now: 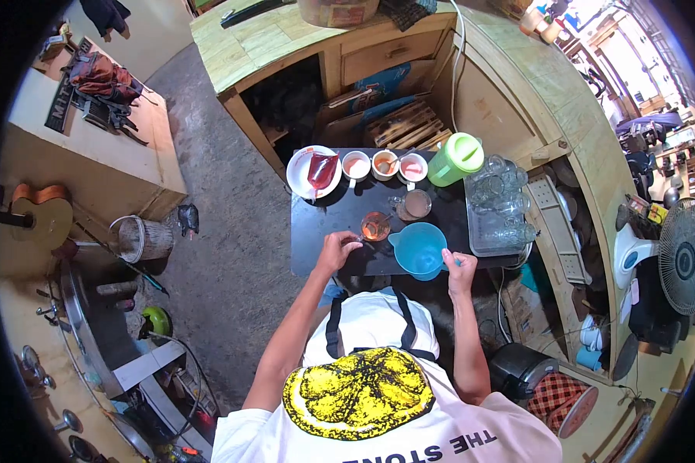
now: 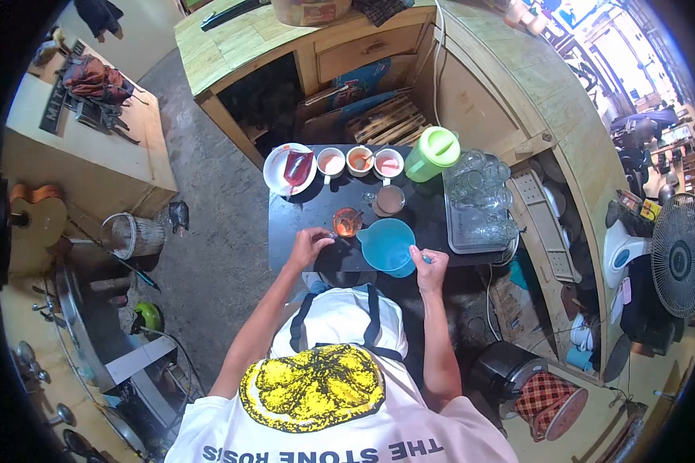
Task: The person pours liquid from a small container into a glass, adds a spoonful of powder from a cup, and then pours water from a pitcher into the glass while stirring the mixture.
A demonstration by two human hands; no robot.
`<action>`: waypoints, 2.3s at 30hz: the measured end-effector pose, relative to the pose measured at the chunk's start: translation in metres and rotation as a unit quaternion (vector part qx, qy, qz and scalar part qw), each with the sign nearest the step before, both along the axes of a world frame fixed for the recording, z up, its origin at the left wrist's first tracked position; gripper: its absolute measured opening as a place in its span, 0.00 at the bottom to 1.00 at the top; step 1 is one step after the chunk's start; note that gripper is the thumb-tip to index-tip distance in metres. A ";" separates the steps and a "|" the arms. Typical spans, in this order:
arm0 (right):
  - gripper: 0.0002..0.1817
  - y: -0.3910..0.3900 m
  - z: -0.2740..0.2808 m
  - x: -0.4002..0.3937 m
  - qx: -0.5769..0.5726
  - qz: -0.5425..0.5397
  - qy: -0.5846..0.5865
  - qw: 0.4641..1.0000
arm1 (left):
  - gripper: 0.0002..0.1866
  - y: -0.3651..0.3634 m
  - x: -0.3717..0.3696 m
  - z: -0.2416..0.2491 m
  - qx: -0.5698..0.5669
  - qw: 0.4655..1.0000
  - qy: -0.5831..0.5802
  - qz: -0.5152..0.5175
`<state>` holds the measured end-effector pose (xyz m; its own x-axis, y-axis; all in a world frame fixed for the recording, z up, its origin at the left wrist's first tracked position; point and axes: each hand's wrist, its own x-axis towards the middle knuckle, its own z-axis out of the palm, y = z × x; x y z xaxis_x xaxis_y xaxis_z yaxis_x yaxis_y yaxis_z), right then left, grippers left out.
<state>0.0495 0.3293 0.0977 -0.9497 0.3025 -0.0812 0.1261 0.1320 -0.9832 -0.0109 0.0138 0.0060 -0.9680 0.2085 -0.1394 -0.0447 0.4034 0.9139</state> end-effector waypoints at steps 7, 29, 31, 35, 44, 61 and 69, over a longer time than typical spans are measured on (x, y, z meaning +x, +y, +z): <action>0.33 -0.009 0.000 -0.011 0.070 0.005 -0.021 0.997 | 0.11 0.000 0.000 0.002 0.021 1.000 -0.019 0.003; 0.32 -0.025 0.019 -0.026 0.192 0.066 -0.054 0.978 | 0.12 0.002 0.001 0.007 0.010 1.000 -0.023 0.016; 0.30 -0.027 0.029 -0.026 0.181 0.082 -0.057 0.978 | 0.12 0.002 0.003 0.004 0.014 1.000 -0.016 0.018; 0.29 -0.029 0.034 -0.025 0.171 0.105 -0.075 0.977 | 0.12 0.002 0.003 0.002 0.010 1.000 -0.002 0.018; 0.29 -0.025 0.034 -0.032 0.202 0.123 -0.099 0.967 | 0.12 0.006 0.006 0.004 0.008 0.999 0.007 0.030; 0.37 -0.020 0.033 -0.032 0.234 0.129 -0.126 0.955 | 0.12 0.007 0.008 0.005 -0.002 0.999 -0.005 0.037; 0.37 -0.024 0.034 -0.033 0.277 0.114 -0.114 0.947 | 0.12 0.008 0.008 0.004 -0.001 0.999 -0.004 0.042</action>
<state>0.0164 0.3057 0.1319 -0.9726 0.1471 -0.1801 0.2319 0.6697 -0.7055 -0.0033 0.0222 0.0095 -0.9809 0.1259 -0.1482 -0.0867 0.3989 0.9129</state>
